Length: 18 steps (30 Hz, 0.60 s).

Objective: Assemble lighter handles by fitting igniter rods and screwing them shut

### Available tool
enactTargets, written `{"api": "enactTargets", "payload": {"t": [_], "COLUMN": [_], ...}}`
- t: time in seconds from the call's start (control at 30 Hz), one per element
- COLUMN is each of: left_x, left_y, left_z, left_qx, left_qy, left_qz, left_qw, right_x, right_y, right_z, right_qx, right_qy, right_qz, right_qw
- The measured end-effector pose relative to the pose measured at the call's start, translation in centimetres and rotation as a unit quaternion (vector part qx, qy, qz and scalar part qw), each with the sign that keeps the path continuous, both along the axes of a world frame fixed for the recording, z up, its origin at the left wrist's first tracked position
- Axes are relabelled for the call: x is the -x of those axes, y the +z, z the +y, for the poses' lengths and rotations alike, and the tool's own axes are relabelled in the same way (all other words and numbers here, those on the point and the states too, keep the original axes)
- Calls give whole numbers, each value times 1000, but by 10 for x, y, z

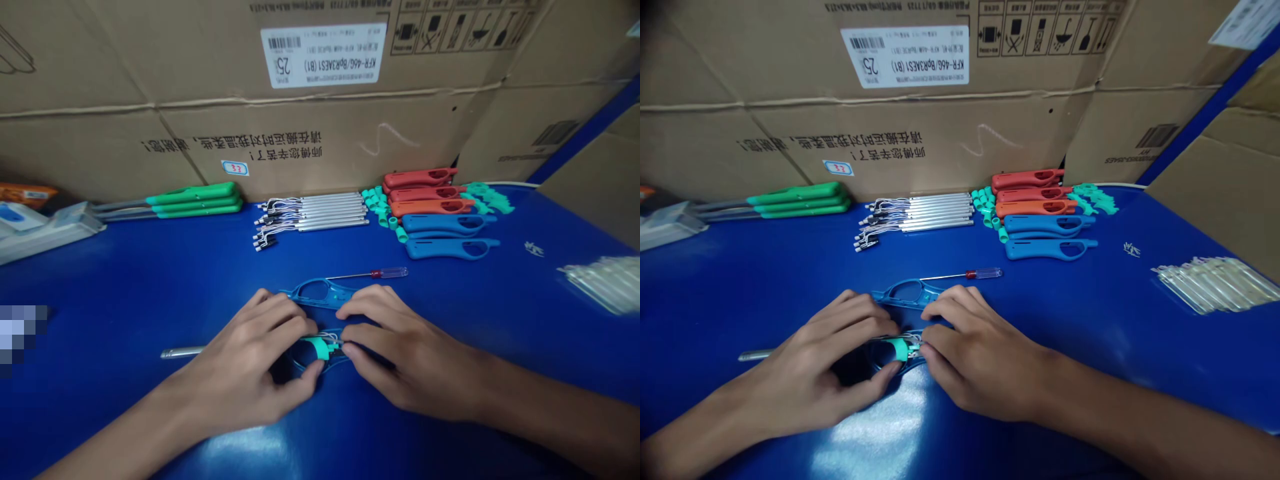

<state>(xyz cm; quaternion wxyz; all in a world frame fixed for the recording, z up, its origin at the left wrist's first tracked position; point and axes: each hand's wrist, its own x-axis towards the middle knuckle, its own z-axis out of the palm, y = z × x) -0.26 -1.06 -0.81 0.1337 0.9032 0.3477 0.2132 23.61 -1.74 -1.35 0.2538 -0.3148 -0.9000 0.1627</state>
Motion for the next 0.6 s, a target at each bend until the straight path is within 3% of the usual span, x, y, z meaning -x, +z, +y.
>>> {"api": "enactTargets", "payload": {"t": [0.6], "left_x": [-2], "left_y": [-1], "left_z": [0], "left_qx": [3], "left_qy": [-9], "left_qz": [-12], "left_qw": [1000], "right_x": [2], "right_y": [-4], "right_z": [3], "right_qx": [-2], "right_qy": [8], "right_qz": [16], "right_qw": [1000]}}
